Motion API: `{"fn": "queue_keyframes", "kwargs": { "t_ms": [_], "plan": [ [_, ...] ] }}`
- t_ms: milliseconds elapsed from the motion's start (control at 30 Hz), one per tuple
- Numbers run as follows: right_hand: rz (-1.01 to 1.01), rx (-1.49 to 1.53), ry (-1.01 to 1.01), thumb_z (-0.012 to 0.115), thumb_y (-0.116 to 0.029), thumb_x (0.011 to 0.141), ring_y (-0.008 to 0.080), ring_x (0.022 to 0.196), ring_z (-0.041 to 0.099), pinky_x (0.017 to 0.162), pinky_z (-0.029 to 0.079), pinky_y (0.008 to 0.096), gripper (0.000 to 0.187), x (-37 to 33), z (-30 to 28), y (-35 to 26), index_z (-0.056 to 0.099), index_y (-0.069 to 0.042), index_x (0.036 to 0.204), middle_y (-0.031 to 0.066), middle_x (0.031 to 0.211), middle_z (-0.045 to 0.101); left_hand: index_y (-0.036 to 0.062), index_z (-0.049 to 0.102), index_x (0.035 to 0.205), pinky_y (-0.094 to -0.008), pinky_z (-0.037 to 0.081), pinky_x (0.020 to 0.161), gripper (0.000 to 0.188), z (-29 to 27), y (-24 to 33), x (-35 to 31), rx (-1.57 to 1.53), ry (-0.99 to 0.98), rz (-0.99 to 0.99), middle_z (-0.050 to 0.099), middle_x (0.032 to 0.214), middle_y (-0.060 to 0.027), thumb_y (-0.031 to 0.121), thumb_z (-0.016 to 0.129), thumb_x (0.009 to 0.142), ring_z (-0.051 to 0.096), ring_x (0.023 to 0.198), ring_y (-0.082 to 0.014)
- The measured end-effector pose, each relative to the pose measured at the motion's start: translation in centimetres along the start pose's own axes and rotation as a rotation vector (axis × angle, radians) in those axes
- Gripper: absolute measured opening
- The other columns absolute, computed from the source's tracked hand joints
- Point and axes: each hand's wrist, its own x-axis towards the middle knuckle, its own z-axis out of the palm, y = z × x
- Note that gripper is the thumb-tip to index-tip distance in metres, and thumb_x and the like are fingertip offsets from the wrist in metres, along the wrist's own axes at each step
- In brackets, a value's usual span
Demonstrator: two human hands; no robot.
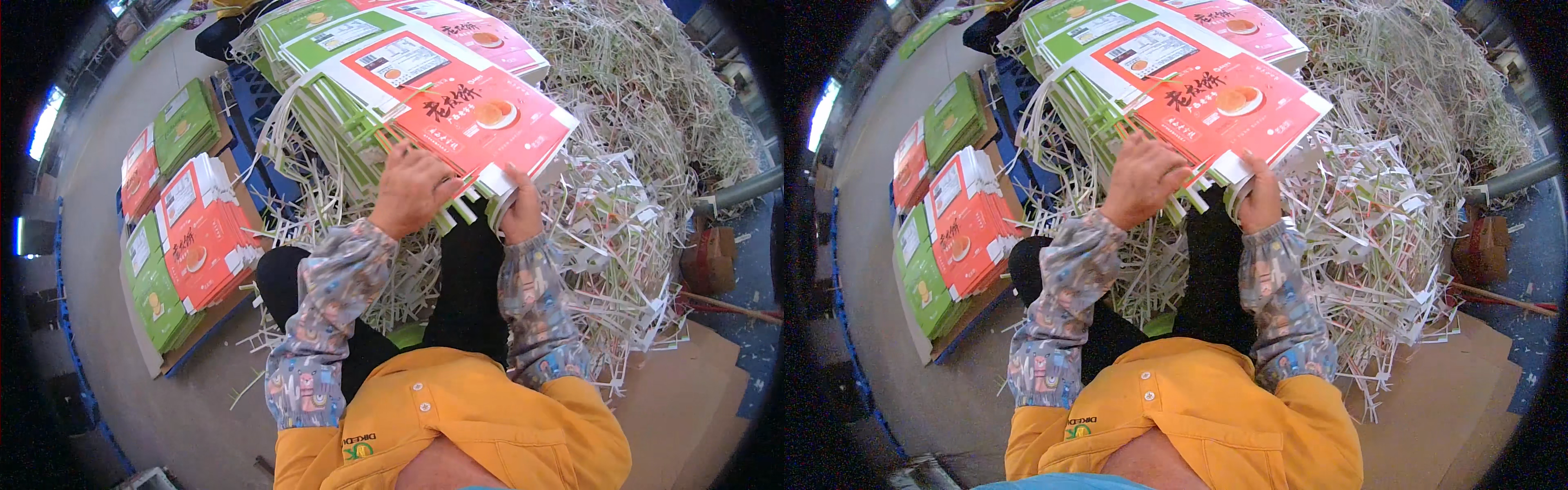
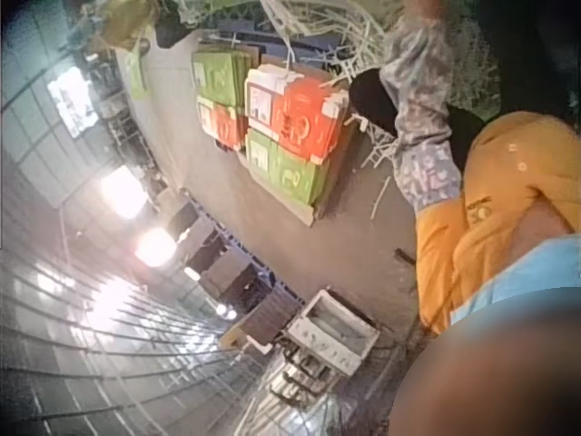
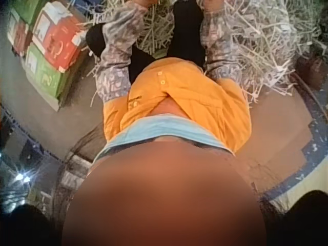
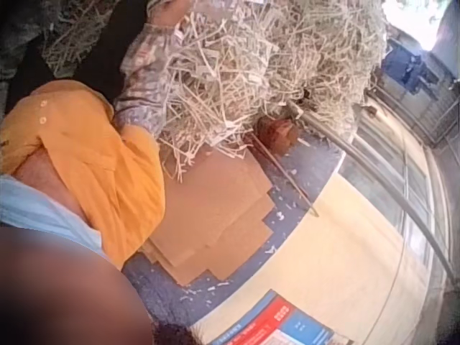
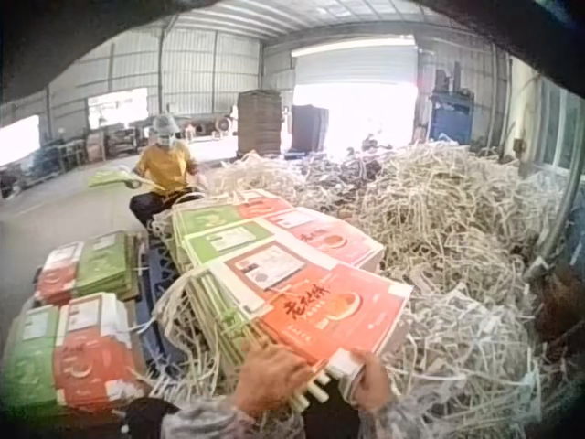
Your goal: Stripping away excess paper trimmings from printed cardboard box sheets.
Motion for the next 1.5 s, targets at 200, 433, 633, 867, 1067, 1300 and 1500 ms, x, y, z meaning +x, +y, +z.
{"fn": "queue_keyframes", "kwargs": {
  "t_ms": [200,433,633,867,1067,1300,1500],
  "plan": [
    [0.107,0.363,0.134,0.054,-0.017,0.082,0.0299,0.092,0.056,0.077,0.049,0.0435,0.032,0.0,1.1,1.6,0.044,-0.002,0.107,0.0146,0.106,0.053,0.0069,0.056,0.073,-0.0389,0.041,0.072,0.017,2.2,-2.2,-5.4,0.049,-0.464,-0.099,0.052,0.062,-0.0078,0.024,0.056,0.078,0.054,0.064,-0.0263],
    [0.049,0.34,0.112,0.051,-0.021,0.085,0.0261,0.1,0.052,0.087,0.042,0.04,0.038,-1.0,3.5,5.1,0.04,-0.002,0.116,0.0125,0.112,0.051,0.0013,0.056,0.079,-0.0254,0.042,0.056,0.025,1.2,-4.5,-7.4,-0.646,-0.053,-0.868,0.057,0.069,-0.0041,0.026,0.052,0.083,0.051,0.057,-0.0138],
    [0.164,0.298,0.151,0.044,-0.031,0.089,0.0232,0.095,0.054,0.083,0.044,0.0354,0.039,-2.1,3.9,7.6,0.042,0.0,0.114,0.0104,0.108,0.053,0.0018,0.055,0.077,-0.0191,0.038,0.049,0.017,1.5,-2.1,-6.1,-0.969,-0.055,-1.115,0.055,0.064,-0.0009,0.018,0.054,0.082,0.047,0.053,-0.0058],
    [0.137,0.309,0.245,0.039,-0.037,0.089,0.0223,0.092,0.055,0.082,0.044,0.0345,0.042,-1.0,3.6,10.1,0.043,-0.002,0.114,0.0092,0.107,0.054,0.0038,0.053,0.078,-0.0181,0.037,0.047,0.016,3.1,-1.9,-7.6,-0.96,-0.016,-1.092,0.052,0.06,0.0012,0.019,0.054,0.083,0.046,0.052,-0.0042],
    [0.14,0.369,0.26,0.044,-0.024,0.089,0.0252,0.093,0.055,0.083,0.044,0.0381,0.034,-0.3,2.3,11.2,0.042,-0.001,0.113,0.0113,0.105,0.054,0.0004,0.053,0.073,-0.0223,0.037,0.047,0.02,2.5,-3.1,-7.6,-0.876,-0.105,-1.044,0.051,0.058,-0.0012,0.019,0.056,0.081,0.048,0.052,-0.0073],
    [0.022,0.38,0.32,0.049,-0.014,0.086,0.0294,0.097,0.054,0.082,0.046,0.0435,0.031,1.0,0.0,8.7,0.042,-0.001,0.113,0.0141,0.109,0.052,0.0055,0.055,0.077,-0.0411,0.04,0.054,0.026,-5.7,-10.1,-13.1,0.175,-0.279,-0.791,0.054,0.063,-0.0163,0.031,0.052,0.078,0.053,0.062,-0.035],
    [0.008,0.31,0.319,0.049,-0.014,0.086,0.0288,0.097,0.054,0.083,0.046,0.0427,0.031,0.0,1.3,7.8,0.042,0.0,0.112,0.0139,0.109,0.052,0.0068,0.055,0.082,-0.0423,0.04,0.065,0.012,-9.9,-13.4,-16.7,0.892,-0.327,-0.8,0.055,0.087,-0.0149,0.013,0.051,0.073,0.053,0.084,-0.0314]
  ]
}}
